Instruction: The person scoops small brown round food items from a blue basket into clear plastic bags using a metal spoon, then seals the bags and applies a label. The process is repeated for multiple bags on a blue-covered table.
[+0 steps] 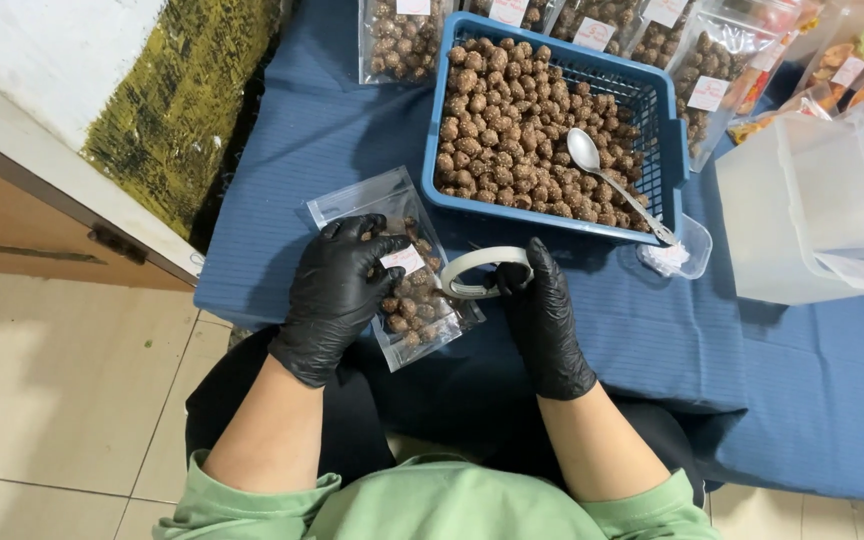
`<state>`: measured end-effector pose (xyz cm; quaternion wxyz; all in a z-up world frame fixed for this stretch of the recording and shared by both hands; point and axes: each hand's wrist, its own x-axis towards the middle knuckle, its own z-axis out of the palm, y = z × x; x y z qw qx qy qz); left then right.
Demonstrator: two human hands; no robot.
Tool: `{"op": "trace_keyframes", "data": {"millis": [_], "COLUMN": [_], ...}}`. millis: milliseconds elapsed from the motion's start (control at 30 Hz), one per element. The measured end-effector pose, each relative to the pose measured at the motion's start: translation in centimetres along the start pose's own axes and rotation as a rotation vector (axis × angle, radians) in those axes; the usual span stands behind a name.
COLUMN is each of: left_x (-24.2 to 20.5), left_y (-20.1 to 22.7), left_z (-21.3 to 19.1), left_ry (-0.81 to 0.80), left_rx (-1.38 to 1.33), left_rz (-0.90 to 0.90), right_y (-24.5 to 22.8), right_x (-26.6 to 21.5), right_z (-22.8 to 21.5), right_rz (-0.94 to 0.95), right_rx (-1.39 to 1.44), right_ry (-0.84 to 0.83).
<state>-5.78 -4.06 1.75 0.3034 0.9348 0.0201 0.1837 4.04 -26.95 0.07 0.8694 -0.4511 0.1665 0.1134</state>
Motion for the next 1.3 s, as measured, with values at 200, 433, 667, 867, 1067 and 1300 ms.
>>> {"op": "trace_keyframes", "data": {"millis": [200, 433, 667, 867, 1067, 1300], "left_x": [0.0, 0.6, 0.4, 0.1, -0.1, -0.1], "left_y": [-0.5, 2.2, 5.9, 5.7, 4.5, 4.7], "left_z": [0.1, -2.6, -2.0, -0.4, 1.3, 2.1], "left_ry": [-0.017, 0.097, 0.013, -0.036, 0.02, 0.056], "left_rx": [-0.065, -0.24, -0.962, -1.133, -1.141, -1.123], "left_rz": [-0.01, -0.066, -0.474, -0.449, -0.487, -0.436], "right_y": [0.3, -2.1, -3.2, -3.2, -3.2, -2.8], "right_x": [-0.4, -2.7, -4.4, -3.5, -3.4, -3.3], "right_z": [0.5, 2.6, 2.3, 0.9, 0.4, 0.3], "right_rz": [-0.008, -0.05, -0.073, -0.196, -0.241, -0.228], "right_rx": [0.034, 0.099, 0.077, 0.101, 0.088, 0.078], "right_ry": [0.0, -0.072, -0.094, -0.308, -0.409, -0.401]}}
